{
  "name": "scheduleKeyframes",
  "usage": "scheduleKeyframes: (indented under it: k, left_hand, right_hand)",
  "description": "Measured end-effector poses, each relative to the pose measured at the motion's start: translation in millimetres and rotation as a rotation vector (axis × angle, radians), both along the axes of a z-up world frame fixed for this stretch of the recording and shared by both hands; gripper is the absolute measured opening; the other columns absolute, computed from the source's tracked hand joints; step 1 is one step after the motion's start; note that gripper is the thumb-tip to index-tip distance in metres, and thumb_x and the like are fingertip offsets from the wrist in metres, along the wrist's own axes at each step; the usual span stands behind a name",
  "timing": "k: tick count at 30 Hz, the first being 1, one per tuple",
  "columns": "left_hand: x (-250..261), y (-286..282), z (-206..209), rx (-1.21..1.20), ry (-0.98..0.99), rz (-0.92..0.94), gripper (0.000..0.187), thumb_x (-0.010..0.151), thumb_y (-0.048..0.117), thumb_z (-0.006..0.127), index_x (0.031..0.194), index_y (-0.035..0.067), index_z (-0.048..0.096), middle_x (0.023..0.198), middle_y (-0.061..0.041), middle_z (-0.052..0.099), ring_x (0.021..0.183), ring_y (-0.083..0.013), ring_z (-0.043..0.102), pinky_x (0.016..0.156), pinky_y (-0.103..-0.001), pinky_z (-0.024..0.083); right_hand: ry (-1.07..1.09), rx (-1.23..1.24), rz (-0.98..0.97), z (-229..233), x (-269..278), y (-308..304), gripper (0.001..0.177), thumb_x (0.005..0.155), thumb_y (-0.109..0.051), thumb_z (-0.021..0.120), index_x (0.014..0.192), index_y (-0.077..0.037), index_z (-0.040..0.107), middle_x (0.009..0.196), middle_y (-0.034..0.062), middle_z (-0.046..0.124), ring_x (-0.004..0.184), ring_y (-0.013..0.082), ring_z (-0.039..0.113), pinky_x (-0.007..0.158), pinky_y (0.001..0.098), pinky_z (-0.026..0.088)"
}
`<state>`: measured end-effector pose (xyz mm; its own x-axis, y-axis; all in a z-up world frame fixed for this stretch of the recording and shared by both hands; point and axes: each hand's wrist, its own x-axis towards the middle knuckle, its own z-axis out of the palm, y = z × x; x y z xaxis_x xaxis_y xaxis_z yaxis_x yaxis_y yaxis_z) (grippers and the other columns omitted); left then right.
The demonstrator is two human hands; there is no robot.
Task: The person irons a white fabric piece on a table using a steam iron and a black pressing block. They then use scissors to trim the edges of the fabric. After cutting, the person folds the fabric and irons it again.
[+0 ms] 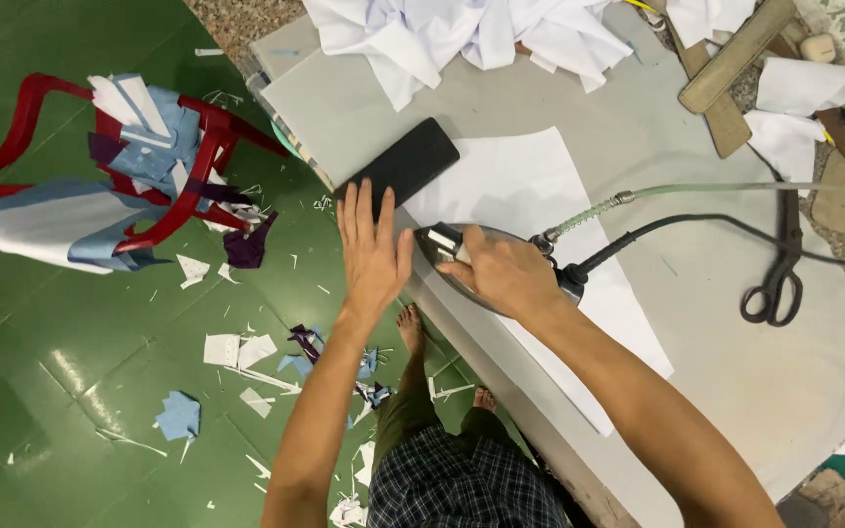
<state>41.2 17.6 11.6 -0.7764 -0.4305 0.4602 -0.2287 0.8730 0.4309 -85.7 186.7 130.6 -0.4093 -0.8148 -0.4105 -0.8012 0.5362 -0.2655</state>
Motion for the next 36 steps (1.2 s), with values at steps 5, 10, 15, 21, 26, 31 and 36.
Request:
scheduleKeyframes:
  k: [5, 10, 15, 21, 26, 31, 36]
  left_hand:
    - [72, 166, -50, -0.032, 0.156, 0.036, 0.05, 0.105, 0.042, 0.042, 0.138, 0.008, 0.061, 0.143, -0.022, 0.051, 0.137, -0.0453, 0.044, 0.11, -0.06, 0.036]
    - [105, 342, -63, 0.026, 0.205, -0.092, 0.052, 0.103, 0.05, 0.045, 0.139, 0.016, 0.061, 0.138, -0.017, 0.056, 0.133, -0.0423, 0.05, 0.102, -0.057, 0.043]
    - [93, 419, -7, 0.095, -0.011, -0.303, 0.046, 0.105, 0.034, 0.063, 0.132, -0.002, 0.063, 0.142, -0.023, 0.056, 0.131, -0.042, 0.057, 0.113, -0.056, 0.045]
    - [67, 473, -12, 0.063, -0.285, -0.15, 0.065, 0.104, 0.048, 0.053, 0.151, 0.003, 0.05, 0.16, -0.024, 0.043, 0.15, -0.0395, 0.042, 0.125, -0.052, 0.033]
    - [58, 487, -20, 0.101, -0.377, -0.096, 0.069, 0.106, 0.05, 0.045, 0.158, 0.004, 0.039, 0.165, -0.025, 0.034, 0.155, -0.0371, 0.034, 0.128, -0.049, 0.025]
    - [58, 488, -21, 0.147, -0.366, -0.088, 0.068, 0.105, 0.046, 0.047, 0.158, 0.004, 0.037, 0.164, -0.025, 0.036, 0.154, -0.0359, 0.035, 0.128, -0.049, 0.025]
    - [57, 491, -24, 0.211, -0.376, -0.108, 0.068, 0.105, 0.043, 0.043, 0.16, 0.004, 0.033, 0.167, -0.025, 0.031, 0.156, -0.0368, 0.031, 0.129, -0.05, 0.021]
  right_hand:
    - [0.044, -0.039, 0.013, -15, 8, 28, 0.047, 0.104, -0.052, 0.045, 0.107, -0.006, 0.055, 0.08, 0.0212, 0.072, 0.076, 0.0407, 0.076, 0.068, 0.0508, 0.061]
    - [0.013, -0.068, 0.037, -6, 20, 73, 0.046, 0.105, -0.047, 0.045, 0.104, -0.002, 0.055, 0.078, 0.0259, 0.071, 0.075, 0.045, 0.075, 0.066, 0.0538, 0.06]
    - [-0.133, -0.122, 0.068, -33, 6, 104, 0.053, 0.108, -0.054, 0.041, 0.107, 0.0, 0.045, 0.066, 0.017, 0.063, 0.052, 0.0429, 0.059, 0.044, 0.0525, 0.042]
    - [-0.427, 0.019, -0.084, 16, 6, 99, 0.058, 0.105, -0.043, 0.044, 0.149, -0.006, 0.035, 0.124, 0.0201, 0.059, 0.099, 0.0366, 0.062, 0.08, 0.0515, 0.049]
    - [-0.402, -0.084, -0.026, -1, 2, 105, 0.056, 0.106, -0.044, 0.042, 0.146, -0.004, 0.039, 0.127, 0.0213, 0.056, 0.107, 0.0409, 0.059, 0.085, 0.0532, 0.047]
    - [-0.369, -0.136, 0.024, -14, 0, 105, 0.054, 0.107, -0.042, 0.042, 0.145, -0.003, 0.039, 0.118, 0.023, 0.058, 0.1, 0.0428, 0.06, 0.081, 0.0543, 0.048]
    - [-0.342, -0.115, 0.039, -14, 1, 105, 0.045, 0.109, -0.04, 0.041, 0.136, -0.004, 0.042, 0.105, 0.0221, 0.063, 0.088, 0.0414, 0.061, 0.072, 0.0534, 0.047]
